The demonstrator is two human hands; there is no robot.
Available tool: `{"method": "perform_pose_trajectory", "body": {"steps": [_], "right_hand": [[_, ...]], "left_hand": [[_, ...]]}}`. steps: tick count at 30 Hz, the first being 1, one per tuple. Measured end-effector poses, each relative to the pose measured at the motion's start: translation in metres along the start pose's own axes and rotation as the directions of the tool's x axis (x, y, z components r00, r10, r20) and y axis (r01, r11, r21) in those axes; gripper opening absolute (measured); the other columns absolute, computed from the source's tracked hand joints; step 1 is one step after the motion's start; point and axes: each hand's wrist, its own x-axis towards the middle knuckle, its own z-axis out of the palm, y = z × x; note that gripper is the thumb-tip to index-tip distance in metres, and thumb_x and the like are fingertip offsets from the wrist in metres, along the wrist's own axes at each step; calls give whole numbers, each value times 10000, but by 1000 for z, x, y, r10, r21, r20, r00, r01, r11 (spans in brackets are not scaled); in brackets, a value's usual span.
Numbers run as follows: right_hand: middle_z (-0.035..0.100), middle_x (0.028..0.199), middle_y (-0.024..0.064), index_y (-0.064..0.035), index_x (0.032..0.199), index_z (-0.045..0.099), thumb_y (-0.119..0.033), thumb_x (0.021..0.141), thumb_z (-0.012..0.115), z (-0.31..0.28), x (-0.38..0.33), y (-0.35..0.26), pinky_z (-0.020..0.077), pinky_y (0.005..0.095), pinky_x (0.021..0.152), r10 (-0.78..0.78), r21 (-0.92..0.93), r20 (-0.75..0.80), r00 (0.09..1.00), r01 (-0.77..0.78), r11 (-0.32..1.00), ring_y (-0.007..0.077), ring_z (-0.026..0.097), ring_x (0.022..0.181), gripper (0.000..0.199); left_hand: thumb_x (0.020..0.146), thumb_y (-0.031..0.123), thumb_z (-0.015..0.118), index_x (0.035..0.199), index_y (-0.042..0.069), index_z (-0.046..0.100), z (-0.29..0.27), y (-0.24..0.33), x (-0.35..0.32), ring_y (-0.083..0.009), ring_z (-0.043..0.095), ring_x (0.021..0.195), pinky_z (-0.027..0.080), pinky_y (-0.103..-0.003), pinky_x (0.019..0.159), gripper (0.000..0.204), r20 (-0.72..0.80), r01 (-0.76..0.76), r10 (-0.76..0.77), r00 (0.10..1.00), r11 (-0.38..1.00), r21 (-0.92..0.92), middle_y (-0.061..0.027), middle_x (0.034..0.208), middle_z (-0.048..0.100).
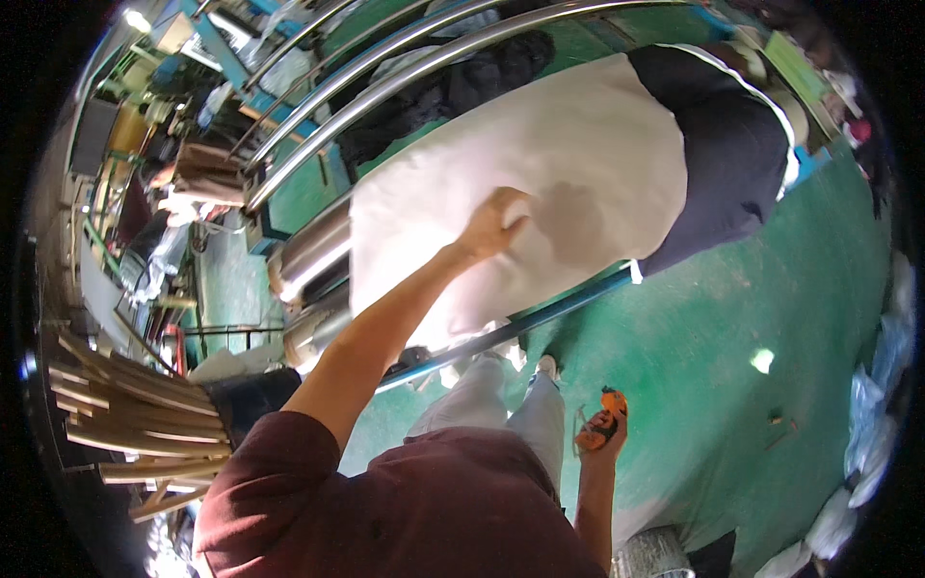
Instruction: The person uses an orange electric rotary cutter to trim the edges of a large white fabric sheet draped over a cylindrical machine. They hold the fabric with one hand and guide the cutter along the edge with the other, removing excess material. The person then lifts and repositions the fabric to continue trimming along different sections.
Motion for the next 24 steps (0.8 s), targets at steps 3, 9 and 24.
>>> {"method": "perform_pose_trajectory", "body": {"steps": [3, 9, 24], "right_hand": [[579, 677, -51, -136, 835, 583, -393, 839, 638, -9, -4, -3, 421, 268, 429, 18, -3, -56, 998, -18, 1000, 99, 540, 536, 263], [596, 701, -51, -142, 847, 591, -384, 860, 626, -16, -12, 6, 412, 250, 410, -17, 5, -158, 987, 18, 1000, 82, 551, 536, 245], [558, 754, 37, -64, 888, 563, -258, 881, 607, 106, -60, 169, 500, 292, 592, 192, -173, 100, 976, -173, 970, 146, 547, 625, 199]], "left_hand": [[846, 200, 684, 1233, 16, 553, -58, -119, -42, -384, 512, 1171, 408, -445, 1025, 448, -310, 294, -210, 927, 921, 254, -213, 1235, 553], [601, 678, 789, 1365, -12, 328, -145, -226, -84, -365, 405, 1267, 427, -481, 1005, 1128, -558, 996, -825, 84, 69, 48, -194, 1343, 404], [934, 446, 516, 1311, 66, 571, -250, -298, -156, -332, 563, 1163, 505, -518, 846, 538, -180, 514, -889, 421, 70, 855, -93, 1346, 558]]}}
